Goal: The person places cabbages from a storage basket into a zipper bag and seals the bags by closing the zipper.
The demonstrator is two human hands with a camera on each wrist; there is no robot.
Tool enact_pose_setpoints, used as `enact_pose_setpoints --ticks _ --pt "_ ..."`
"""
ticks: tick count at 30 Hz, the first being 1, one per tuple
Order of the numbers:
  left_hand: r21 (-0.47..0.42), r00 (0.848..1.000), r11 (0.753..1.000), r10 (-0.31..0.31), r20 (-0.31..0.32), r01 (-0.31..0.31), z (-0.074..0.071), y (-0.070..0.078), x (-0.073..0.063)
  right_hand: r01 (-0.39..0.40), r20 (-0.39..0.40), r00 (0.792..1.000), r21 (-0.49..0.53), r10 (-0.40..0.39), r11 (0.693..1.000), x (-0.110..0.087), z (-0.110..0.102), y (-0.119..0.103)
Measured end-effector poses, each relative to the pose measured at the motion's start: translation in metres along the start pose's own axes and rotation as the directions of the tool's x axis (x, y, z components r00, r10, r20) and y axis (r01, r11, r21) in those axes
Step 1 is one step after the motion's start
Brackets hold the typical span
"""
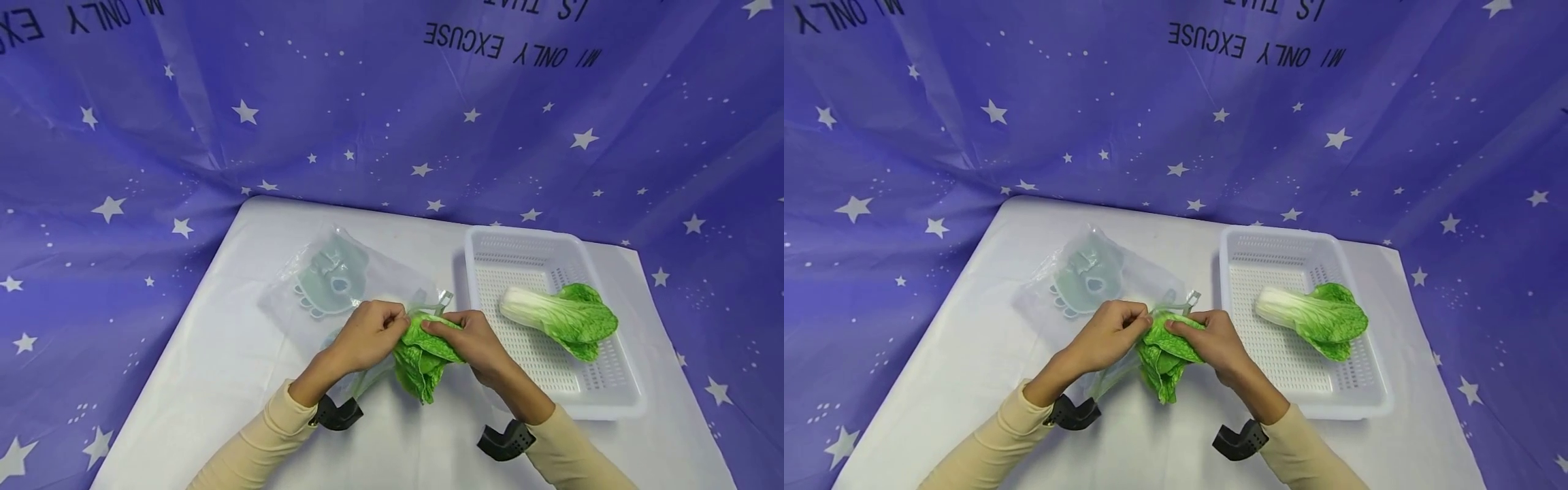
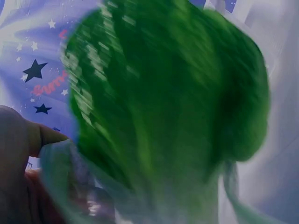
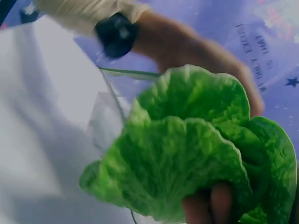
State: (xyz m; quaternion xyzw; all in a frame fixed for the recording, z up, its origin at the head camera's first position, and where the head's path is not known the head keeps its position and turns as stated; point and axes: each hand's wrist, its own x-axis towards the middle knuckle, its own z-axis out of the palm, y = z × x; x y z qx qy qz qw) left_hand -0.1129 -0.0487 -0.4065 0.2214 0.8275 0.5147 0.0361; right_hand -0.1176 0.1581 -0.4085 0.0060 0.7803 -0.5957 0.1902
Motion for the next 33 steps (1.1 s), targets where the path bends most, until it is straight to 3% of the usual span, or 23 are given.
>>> enact_pose_setpoints --ticks 3,5,7,9,12,15,17,19,21,23,25,27,29,33 --pt "-0.011 0.999 1.000 0.008 0.031 -0.007 0.003 0.001 -0.002 0.085 -0.098 0.990 -0.147 -0.100 0.985 0.004 0.008 0.008" --pt "-0.020 0.999 1.000 0.017 0.046 -0.016 0.004 0.002 -0.002 0.143 -0.150 0.971 -0.269 -0.188 0.952 0.007 0.013 0.012" --pt "-0.022 0.999 1.000 0.022 0.036 -0.021 0.003 0.002 -0.002 0.195 -0.150 0.953 -0.367 -0.264 0.910 0.009 0.016 0.015" --pt "-0.044 1.000 0.999 0.019 0.006 -0.018 0.001 0.001 -0.001 0.219 -0.119 0.950 -0.408 -0.289 0.886 0.010 0.017 0.016" --pt "-0.092 0.997 0.996 -0.011 -0.074 0.005 -0.006 -0.001 0.000 0.206 -0.063 0.969 -0.334 -0.240 0.920 0.007 0.011 0.016" --pt "-0.164 0.988 0.986 -0.050 -0.149 0.025 -0.017 -0.003 0.000 0.132 -0.039 0.990 -0.136 -0.138 0.982 0.003 0.001 0.017" --pt "-0.213 0.980 0.977 -0.070 -0.187 0.029 -0.024 -0.003 0.001 0.096 -0.024 0.995 -0.013 -0.096 0.995 0.001 -0.004 0.018" --pt "-0.263 0.974 0.965 -0.074 -0.216 0.015 -0.031 -0.002 0.001 0.071 -0.004 0.997 0.040 -0.071 0.997 -0.001 -0.006 0.020" --pt "-0.314 0.967 0.949 -0.069 -0.247 -0.013 -0.037 0.001 0.001 0.090 0.028 0.996 -0.011 -0.089 0.996 -0.002 -0.006 0.022" --pt "-0.360 0.959 0.932 -0.057 -0.276 -0.048 -0.043 0.005 0.001 0.144 0.055 0.989 -0.107 -0.138 0.984 -0.002 -0.002 0.025" --pt "-0.396 0.954 0.915 -0.047 -0.297 -0.078 -0.046 0.010 0.001 0.236 0.070 0.972 -0.215 -0.226 0.948 0.001 0.002 0.027" --pt "-0.429 0.951 0.898 -0.041 -0.305 -0.099 -0.048 0.015 0.001 0.307 0.084 0.952 -0.234 -0.295 0.923 0.004 0.007 0.028" --pt "-0.465 0.950 0.878 -0.046 -0.308 -0.108 -0.049 0.018 0.001 0.342 0.104 0.939 -0.177 -0.328 0.923 0.008 0.011 0.029" --pt "-0.562 0.955 0.822 -0.081 -0.286 -0.099 -0.049 0.019 0.000 0.270 0.154 0.950 0.041 -0.273 0.962 0.018 0.015 0.030"
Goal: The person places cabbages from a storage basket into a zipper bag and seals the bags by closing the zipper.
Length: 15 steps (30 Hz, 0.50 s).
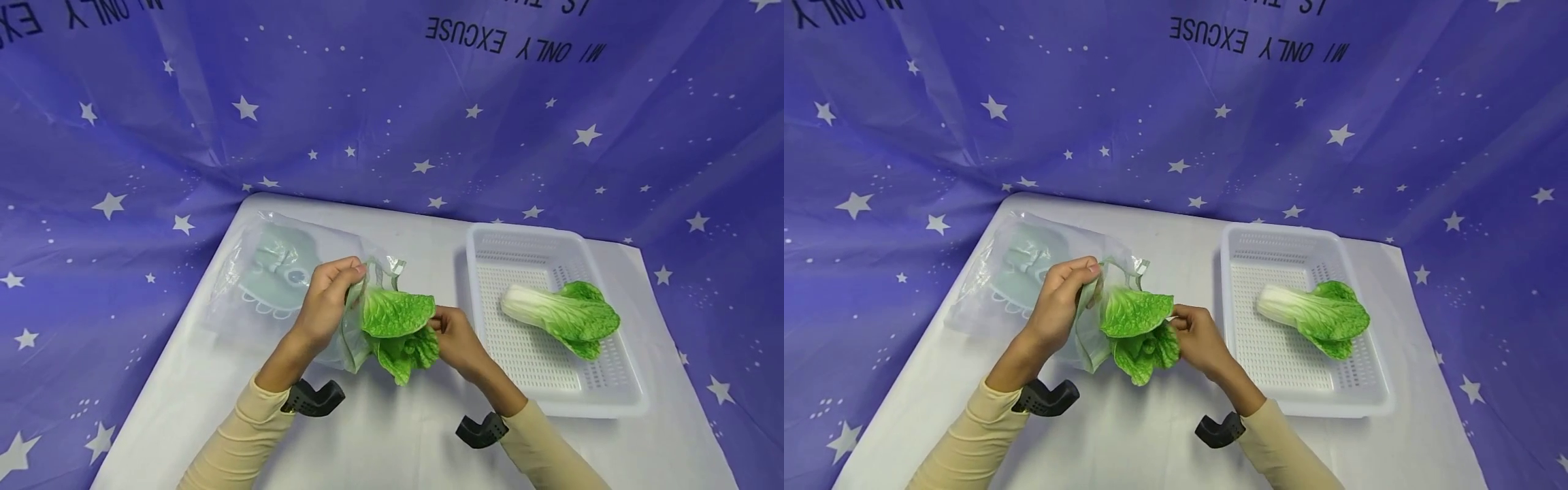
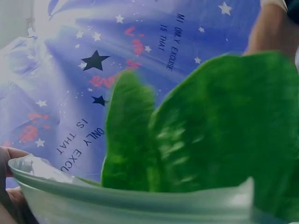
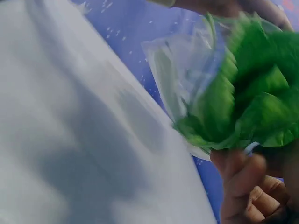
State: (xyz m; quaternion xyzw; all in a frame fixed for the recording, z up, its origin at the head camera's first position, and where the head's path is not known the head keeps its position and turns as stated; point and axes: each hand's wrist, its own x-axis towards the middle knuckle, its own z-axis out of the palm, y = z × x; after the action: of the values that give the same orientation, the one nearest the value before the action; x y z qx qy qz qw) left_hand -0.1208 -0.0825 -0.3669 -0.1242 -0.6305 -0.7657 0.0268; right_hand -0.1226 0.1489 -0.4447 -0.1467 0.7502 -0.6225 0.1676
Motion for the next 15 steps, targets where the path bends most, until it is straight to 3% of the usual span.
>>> enact_pose_setpoints --ticks 3,6,9,12,15 --pt "-0.038 0.999 0.999 -0.027 0.026 0.028 -0.001 -0.001 0.000 -0.021 0.047 0.999 0.048 0.019 0.999 0.004 0.002 0.002" --pt "-0.028 0.999 0.999 -0.025 0.048 0.026 -0.001 -0.003 0.000 -0.010 0.096 0.995 -0.023 0.012 1.000 0.005 0.006 0.001" --pt "-0.020 0.998 0.999 -0.024 0.058 0.025 -0.001 -0.005 -0.001 0.040 0.081 0.996 -0.155 -0.027 0.987 0.005 0.012 -0.007" --pt "-0.034 0.997 0.998 -0.044 0.068 0.047 0.000 -0.006 -0.002 0.127 0.041 0.992 -0.313 -0.120 0.941 0.009 0.016 -0.004" --pt "-0.043 0.996 0.997 -0.057 0.073 0.060 0.000 -0.007 -0.002 0.212 0.072 0.977 -0.397 -0.200 0.893 0.016 0.017 0.007"
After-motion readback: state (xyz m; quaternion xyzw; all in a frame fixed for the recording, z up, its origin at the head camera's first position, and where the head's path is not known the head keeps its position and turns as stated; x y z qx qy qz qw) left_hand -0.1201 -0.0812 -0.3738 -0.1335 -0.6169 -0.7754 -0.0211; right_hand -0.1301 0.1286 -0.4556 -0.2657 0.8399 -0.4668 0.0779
